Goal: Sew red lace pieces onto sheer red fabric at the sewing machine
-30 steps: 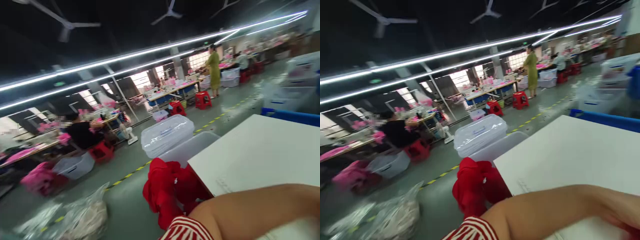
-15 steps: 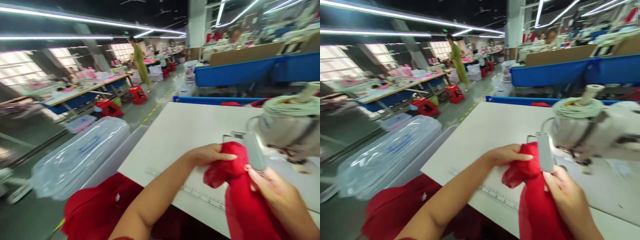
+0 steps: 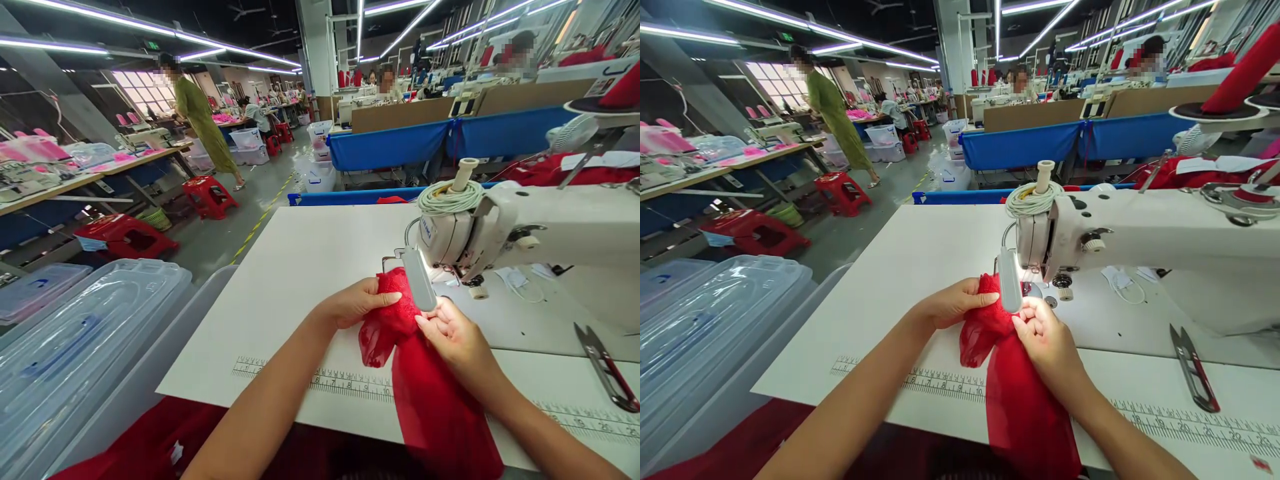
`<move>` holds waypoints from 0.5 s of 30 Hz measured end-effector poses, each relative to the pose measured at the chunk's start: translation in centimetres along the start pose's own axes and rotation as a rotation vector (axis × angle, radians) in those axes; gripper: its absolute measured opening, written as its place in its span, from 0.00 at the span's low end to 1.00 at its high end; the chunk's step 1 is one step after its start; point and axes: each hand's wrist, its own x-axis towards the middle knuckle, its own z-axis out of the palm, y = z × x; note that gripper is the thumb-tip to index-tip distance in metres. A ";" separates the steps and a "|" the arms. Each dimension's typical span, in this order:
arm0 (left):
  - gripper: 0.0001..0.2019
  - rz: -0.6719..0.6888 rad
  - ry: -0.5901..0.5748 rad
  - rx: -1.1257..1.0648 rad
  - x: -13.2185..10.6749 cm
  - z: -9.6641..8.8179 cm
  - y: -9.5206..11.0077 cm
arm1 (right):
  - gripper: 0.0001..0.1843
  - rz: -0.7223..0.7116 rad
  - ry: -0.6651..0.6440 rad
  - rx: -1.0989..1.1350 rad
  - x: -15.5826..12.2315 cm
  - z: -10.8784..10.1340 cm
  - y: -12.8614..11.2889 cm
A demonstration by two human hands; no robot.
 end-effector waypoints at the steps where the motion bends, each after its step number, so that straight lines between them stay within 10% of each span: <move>1: 0.20 0.001 -0.002 0.000 0.0 0.0 0.1 | 0.21 -0.011 -0.001 -0.004 0.0 0.0 0.1; 15: 0.19 -0.058 0.104 0.048 -0.7 -1.4 0.7 | 0.25 -0.030 0.078 -0.089 -0.1 -0.3 1.7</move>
